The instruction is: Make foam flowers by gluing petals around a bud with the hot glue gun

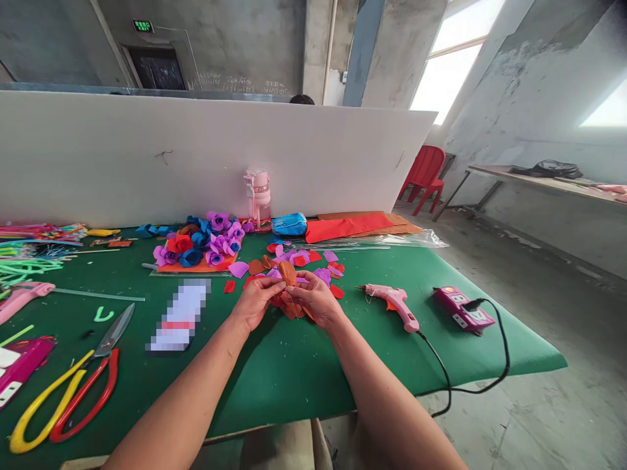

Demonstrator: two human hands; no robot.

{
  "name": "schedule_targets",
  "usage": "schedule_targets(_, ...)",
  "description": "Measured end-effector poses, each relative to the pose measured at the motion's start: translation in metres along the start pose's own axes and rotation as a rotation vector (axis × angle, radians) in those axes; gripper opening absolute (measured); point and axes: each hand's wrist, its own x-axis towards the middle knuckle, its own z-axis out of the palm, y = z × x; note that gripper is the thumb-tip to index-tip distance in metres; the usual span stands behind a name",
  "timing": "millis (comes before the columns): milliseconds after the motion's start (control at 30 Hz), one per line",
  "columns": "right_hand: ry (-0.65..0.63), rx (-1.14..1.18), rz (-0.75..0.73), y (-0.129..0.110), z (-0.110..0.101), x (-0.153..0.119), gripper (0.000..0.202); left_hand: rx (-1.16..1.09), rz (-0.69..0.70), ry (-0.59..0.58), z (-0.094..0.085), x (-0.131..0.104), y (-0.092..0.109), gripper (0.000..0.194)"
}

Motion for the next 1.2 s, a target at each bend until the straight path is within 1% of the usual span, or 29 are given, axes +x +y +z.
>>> schedule_targets(200,0.011,-0.076,-0.058,0.002,0.001,0.0,0.052,-0.029,-0.017,0.004,-0.001,0.0,0.0,0.033)
schedule_targets(300,0.017,-0.104,-0.08,0.003,0.003,-0.001,0.048,-0.043,-0.013,0.006,0.0,-0.001,0.001,0.03)
schedule_targets(433,0.021,-0.127,-0.096,0.005,0.005,0.0,0.04,-0.08,0.012,0.04,0.003,-0.001,0.003,0.027)
schedule_targets(633,0.061,-0.124,-0.102,0.007,0.007,0.001,0.029,-0.086,0.032,0.096,0.005,-0.001,0.002,0.029)
schedule_targets(800,0.078,-0.066,-0.112,0.006,0.009,0.001,0.028,-0.083,0.033,0.129,0.005,-0.002,0.001,0.029)
schedule_targets(1000,0.098,-0.06,-0.102,0.007,0.011,0.0,0.03,-0.082,0.037,0.161,0.006,-0.002,0.002,0.031)
schedule_targets(1200,0.136,-0.077,-0.063,0.009,0.011,0.001,0.035,-0.059,0.044,0.14,0.007,-0.002,0.0,0.029)
